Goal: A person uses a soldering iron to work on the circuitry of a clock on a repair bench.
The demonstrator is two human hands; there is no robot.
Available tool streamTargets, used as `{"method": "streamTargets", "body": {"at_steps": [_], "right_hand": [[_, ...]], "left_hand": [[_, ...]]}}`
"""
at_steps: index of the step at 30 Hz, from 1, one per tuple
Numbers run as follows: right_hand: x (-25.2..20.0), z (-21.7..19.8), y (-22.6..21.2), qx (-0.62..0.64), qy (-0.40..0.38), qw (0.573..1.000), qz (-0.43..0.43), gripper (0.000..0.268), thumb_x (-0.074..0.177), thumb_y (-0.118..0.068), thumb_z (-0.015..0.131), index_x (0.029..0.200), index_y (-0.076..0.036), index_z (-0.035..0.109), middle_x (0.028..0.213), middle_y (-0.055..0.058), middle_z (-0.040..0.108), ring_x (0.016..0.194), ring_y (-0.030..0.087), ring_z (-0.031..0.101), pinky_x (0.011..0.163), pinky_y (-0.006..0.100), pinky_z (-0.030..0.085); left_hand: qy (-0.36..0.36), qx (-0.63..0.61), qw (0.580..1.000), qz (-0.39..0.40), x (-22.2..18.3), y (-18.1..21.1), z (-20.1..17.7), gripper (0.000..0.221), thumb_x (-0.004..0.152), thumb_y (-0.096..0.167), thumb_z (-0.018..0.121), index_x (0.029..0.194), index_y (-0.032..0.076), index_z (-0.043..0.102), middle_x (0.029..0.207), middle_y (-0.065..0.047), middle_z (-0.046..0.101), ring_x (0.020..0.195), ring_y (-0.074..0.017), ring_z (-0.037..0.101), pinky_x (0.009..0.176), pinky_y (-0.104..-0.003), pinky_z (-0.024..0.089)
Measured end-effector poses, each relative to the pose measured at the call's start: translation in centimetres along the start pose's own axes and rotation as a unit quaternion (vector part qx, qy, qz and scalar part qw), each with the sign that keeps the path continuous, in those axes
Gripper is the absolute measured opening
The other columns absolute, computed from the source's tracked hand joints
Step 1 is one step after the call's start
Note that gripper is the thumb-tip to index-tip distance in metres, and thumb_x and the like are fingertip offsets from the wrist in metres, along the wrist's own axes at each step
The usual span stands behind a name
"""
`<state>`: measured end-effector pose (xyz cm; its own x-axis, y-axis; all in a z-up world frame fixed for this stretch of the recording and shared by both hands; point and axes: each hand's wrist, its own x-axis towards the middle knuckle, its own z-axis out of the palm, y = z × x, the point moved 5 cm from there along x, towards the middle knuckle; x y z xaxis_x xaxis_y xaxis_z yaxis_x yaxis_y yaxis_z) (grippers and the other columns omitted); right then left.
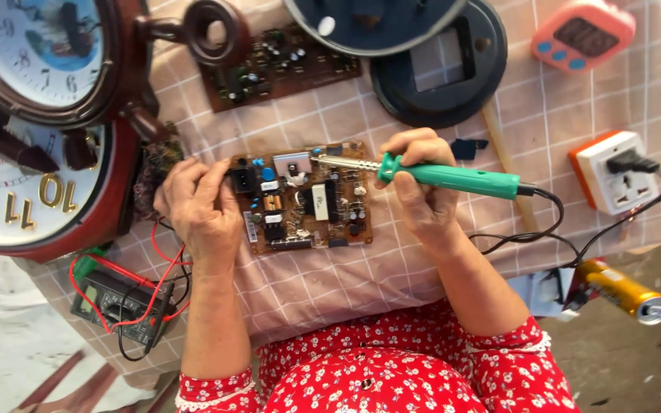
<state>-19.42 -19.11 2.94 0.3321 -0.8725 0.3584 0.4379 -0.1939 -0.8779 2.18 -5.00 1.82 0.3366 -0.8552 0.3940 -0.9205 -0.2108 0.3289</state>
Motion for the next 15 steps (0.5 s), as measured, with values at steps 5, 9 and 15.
{"method": "streamTargets", "body": {"at_steps": [5, 9, 15], "right_hand": [[0.5, -1.1, -0.6, -0.011, -0.004, 1.0, 0.005, 0.02, 0.086, -0.017, 0.049, 0.082, -0.001, 0.037, 0.086, 0.023, 0.046, 0.054, 0.019, 0.056, 0.047, 0.023, 0.05], [0.4, -1.6, -0.5, 0.003, 0.004, 1.0, 0.007, 0.019, 0.085, -0.015, 0.049, 0.081, -0.001, 0.036, 0.083, 0.023, 0.046, 0.052, 0.02, 0.056, 0.045, 0.024, 0.05], [0.2, -1.0, 0.1, 0.014, -0.015, 1.0, 0.019, 0.017, 0.086, -0.012, 0.049, 0.082, -0.001, 0.037, 0.085, 0.021, 0.045, 0.054, 0.019, 0.056, 0.048, 0.025, 0.052]], "left_hand": [[0.014, -0.026, 0.999, -0.028, 0.2, 0.4, -0.1, 0.018, 0.083, 0.008, 0.056, 0.095, 0.011, 0.068, 0.087, -0.006, 0.052, 0.098, -0.0278, 0.053, 0.089, -0.036, 0.036], [0.01, -0.03, 0.999, -0.036, 0.6, 1.0, -0.2, 0.017, 0.084, 0.009, 0.056, 0.096, 0.011, 0.068, 0.087, -0.006, 0.052, 0.097, -0.0278, 0.053, 0.088, -0.036, 0.039], [0.015, -0.033, 0.999, -0.04, 1.0, 1.4, -0.4, 0.017, 0.084, 0.008, 0.056, 0.096, 0.01, 0.068, 0.086, -0.007, 0.052, 0.095, -0.0288, 0.053, 0.087, -0.038, 0.04]]}}
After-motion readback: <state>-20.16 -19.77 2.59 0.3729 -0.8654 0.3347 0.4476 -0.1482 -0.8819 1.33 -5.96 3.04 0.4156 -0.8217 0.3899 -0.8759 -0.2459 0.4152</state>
